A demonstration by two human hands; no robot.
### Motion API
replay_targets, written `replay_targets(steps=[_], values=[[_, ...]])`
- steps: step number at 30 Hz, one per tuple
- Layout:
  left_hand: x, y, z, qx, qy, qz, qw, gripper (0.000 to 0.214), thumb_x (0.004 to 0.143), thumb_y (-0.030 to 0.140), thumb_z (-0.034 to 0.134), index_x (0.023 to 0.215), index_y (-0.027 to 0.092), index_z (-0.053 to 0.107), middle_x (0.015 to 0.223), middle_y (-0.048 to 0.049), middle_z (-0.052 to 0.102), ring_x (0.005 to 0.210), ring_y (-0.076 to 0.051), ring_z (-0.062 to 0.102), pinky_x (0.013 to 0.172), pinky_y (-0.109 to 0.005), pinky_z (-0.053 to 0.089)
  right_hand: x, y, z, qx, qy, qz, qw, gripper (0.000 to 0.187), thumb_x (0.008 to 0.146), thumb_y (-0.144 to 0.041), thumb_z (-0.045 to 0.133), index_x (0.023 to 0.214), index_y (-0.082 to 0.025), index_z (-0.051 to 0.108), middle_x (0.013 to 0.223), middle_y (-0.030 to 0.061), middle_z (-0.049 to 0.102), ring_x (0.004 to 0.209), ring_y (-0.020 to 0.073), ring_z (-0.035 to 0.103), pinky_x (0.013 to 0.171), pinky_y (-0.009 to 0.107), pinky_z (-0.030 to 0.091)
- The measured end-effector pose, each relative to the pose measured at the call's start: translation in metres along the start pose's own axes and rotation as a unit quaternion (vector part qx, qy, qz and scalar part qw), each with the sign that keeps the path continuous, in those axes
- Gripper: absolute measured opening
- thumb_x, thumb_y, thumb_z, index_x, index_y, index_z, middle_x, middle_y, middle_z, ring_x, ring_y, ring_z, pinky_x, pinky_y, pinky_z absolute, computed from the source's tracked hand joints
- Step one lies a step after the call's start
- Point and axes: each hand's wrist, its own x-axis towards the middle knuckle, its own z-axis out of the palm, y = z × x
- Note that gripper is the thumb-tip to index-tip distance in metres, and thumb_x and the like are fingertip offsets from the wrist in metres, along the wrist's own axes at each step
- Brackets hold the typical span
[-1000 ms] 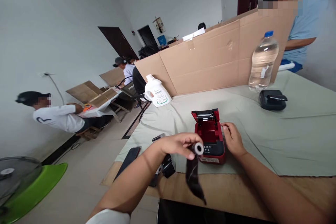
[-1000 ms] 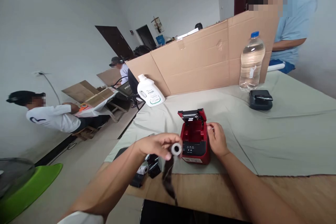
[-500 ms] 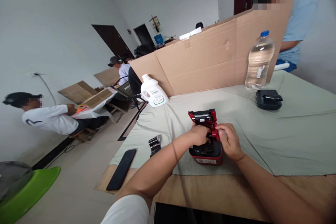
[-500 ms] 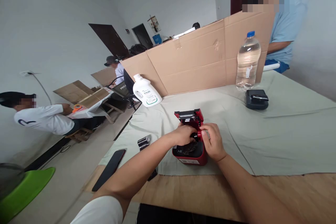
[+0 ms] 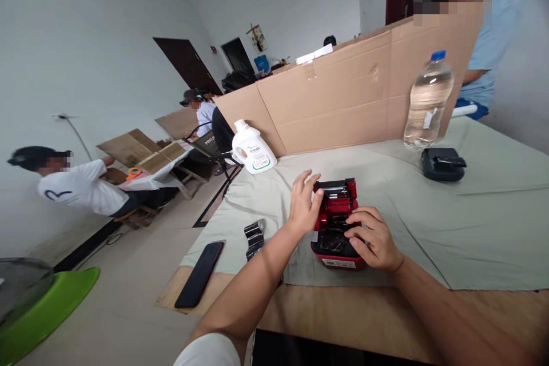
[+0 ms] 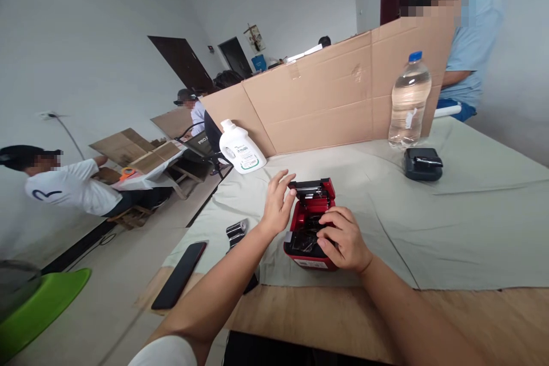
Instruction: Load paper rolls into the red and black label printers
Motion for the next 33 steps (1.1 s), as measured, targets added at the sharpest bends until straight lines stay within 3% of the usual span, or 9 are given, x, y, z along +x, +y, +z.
replay_targets(steps=[2, 5, 12, 19, 23, 27, 30, 33], values=[[0.001, -0.011, 0.004, -0.034, -0.038, -0.024, 0.998, 0.049, 0.094, 0.05, 0.036, 0.131, 0.02, 0.049, 0.136, -0.0135, 0.047, 0.13, -0.026, 0.039, 0.111, -0.045, 0.027, 0.0, -0.002, 0.0, -0.011, 0.003, -0.012, 1.0, 0.016, 0.08, -0.028, 0.054, 0.077, -0.025, 0.07, 0.089, 0.0066, 0.067, 0.096, 0.0258, 0.058, 0.084, 0.047, 0.049], [-0.01, -0.02, 0.008, -0.092, -0.065, -0.043, 0.993, 0.052, 0.097, 0.05, 0.029, 0.134, 0.018, 0.045, 0.13, -0.0139, 0.051, 0.123, -0.023, 0.047, 0.106, -0.042, 0.034, 0.0, -0.007, 0.001, -0.021, -0.005, -0.036, 0.999, 0.013, 0.078, -0.029, 0.058, 0.08, -0.025, 0.07, 0.092, 0.0058, 0.069, 0.099, 0.0266, 0.059, 0.083, 0.047, 0.049], [-0.049, -0.009, 0.007, -0.175, -0.007, -0.033, 0.984, 0.053, 0.098, 0.05, 0.021, 0.124, 0.017, 0.055, 0.131, -0.0135, 0.053, 0.128, -0.023, 0.044, 0.11, -0.043, 0.03, 0.0, -0.019, 0.006, -0.027, -0.062, -0.11, 0.992, 0.016, 0.079, -0.034, 0.061, 0.091, -0.025, 0.067, 0.085, 0.0028, 0.072, 0.092, 0.0248, 0.061, 0.084, 0.045, 0.046], [-0.076, -0.007, 0.012, -0.225, 0.027, -0.018, 0.974, 0.053, 0.098, 0.047, 0.022, 0.111, 0.017, 0.063, 0.126, -0.0134, 0.057, 0.13, -0.026, 0.043, 0.11, -0.05, 0.03, -0.001, -0.023, 0.009, -0.045, -0.042, -0.121, 0.991, 0.017, 0.081, -0.039, 0.06, 0.08, -0.023, 0.066, 0.073, 0.0035, 0.068, 0.081, 0.0224, 0.06, 0.076, 0.042, 0.046], [-0.089, -0.013, 0.019, -0.215, 0.038, 0.007, 0.976, 0.052, 0.097, 0.048, 0.024, 0.108, 0.017, 0.065, 0.122, -0.0142, 0.057, 0.13, -0.029, 0.043, 0.109, -0.054, 0.03, -0.001, -0.023, 0.011, -0.061, -0.03, -0.111, 0.991, 0.017, 0.079, -0.041, 0.063, 0.081, -0.024, 0.066, 0.073, 0.0032, 0.066, 0.082, 0.0225, 0.06, 0.076, 0.041, 0.046], [-0.093, -0.019, 0.026, -0.215, 0.063, 0.038, 0.974, 0.054, 0.096, 0.05, 0.024, 0.107, 0.017, 0.065, 0.119, -0.0145, 0.057, 0.128, -0.031, 0.043, 0.107, -0.058, 0.03, 0.001, -0.025, 0.015, -0.078, 0.003, -0.071, 0.994, 0.033, 0.076, -0.044, 0.064, 0.099, -0.02, 0.064, 0.093, 0.0091, 0.067, 0.092, 0.0263, 0.058, 0.083, 0.046, 0.046], [-0.093, -0.021, 0.029, -0.216, 0.076, 0.031, 0.973, 0.051, 0.097, 0.047, 0.025, 0.107, 0.017, 0.065, 0.12, -0.0142, 0.057, 0.128, -0.031, 0.043, 0.107, -0.059, 0.031, 0.002, -0.026, 0.017, -0.088, -0.005, -0.025, 0.996, 0.043, 0.075, -0.043, 0.065, 0.108, -0.017, 0.06, 0.098, 0.0116, 0.066, 0.092, 0.0265, 0.059, 0.083, 0.045, 0.048], [-0.093, -0.022, 0.031, -0.216, 0.082, 0.031, 0.972, 0.049, 0.097, 0.044, 0.025, 0.107, 0.017, 0.065, 0.12, -0.014, 0.057, 0.129, -0.03, 0.043, 0.106, -0.059, 0.031, 0.002, -0.027, 0.018, -0.103, -0.014, 0.005, 0.995, 0.039, 0.076, -0.037, 0.065, 0.108, -0.017, 0.058, 0.095, 0.0112, 0.067, 0.087, 0.0251, 0.06, 0.08, 0.043, 0.049]])
